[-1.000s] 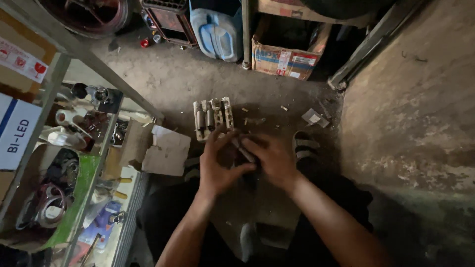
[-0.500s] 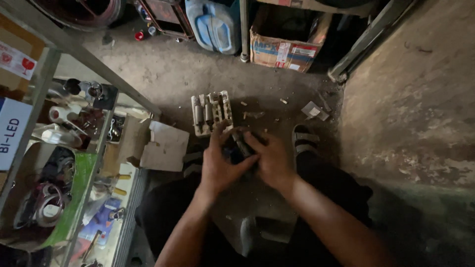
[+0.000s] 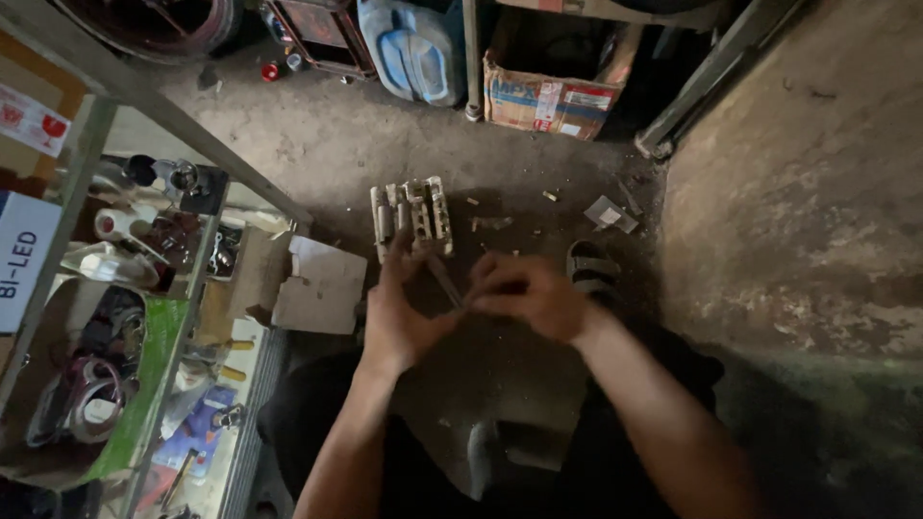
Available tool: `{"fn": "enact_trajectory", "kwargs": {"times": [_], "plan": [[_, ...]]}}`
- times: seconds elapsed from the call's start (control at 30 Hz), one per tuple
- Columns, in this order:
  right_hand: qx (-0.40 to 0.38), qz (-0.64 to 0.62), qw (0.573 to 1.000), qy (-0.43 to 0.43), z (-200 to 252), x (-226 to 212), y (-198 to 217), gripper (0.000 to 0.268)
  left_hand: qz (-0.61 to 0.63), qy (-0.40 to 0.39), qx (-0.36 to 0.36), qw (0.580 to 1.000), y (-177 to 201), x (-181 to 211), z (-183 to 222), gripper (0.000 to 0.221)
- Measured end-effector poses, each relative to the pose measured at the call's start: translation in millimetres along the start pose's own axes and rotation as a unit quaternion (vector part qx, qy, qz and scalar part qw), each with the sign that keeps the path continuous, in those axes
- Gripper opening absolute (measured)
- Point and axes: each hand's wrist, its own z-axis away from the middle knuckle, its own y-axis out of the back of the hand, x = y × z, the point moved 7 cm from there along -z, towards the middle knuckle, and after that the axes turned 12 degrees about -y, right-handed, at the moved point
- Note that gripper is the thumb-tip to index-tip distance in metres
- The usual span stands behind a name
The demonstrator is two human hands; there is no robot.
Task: Cleaning and inspecting several motorcycle spark plugs with a cloth.
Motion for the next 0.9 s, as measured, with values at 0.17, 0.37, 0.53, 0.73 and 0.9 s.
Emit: {"fn": "enact_trajectory", "kwargs": {"times": [0.17, 0.37, 0.53, 0.73, 0.9], "plan": [[0.14, -0.121, 0.979, -0.083, 0.7, 40.8, 56.1, 0.018, 0.033, -0.023, 0.133, 0.99, 27.8, -24.5, -11.6, 0.07], [0.26, -0.203, 0.935, -0.129, 2.6, 56.9, 102.0, 0.028, 0.196, 0.051, 0.28, 0.938, 28.6, -130.3, -15.7, 0.043], [0.244, -0.29, 0.921, -0.094, 2.7, 67.6, 114.7, 0.036, 0.31, 0.171, 0.308, 0.883, 8.2, -171.2, -19.8, 0.041], [0.284, -0.461, 0.839, -0.048, -3.4, 69.4, 133.0, 0.035, 0.294, 0.297, 0.221, 0.881, -36.4, -266.6, -43.2, 0.051], [0.285, -0.451, 0.843, -0.071, 15.0, 62.2, 135.9, 0.035, 0.111, 0.263, 0.194, 0.939, -80.8, -349.4, -43.8, 0.058]]}}
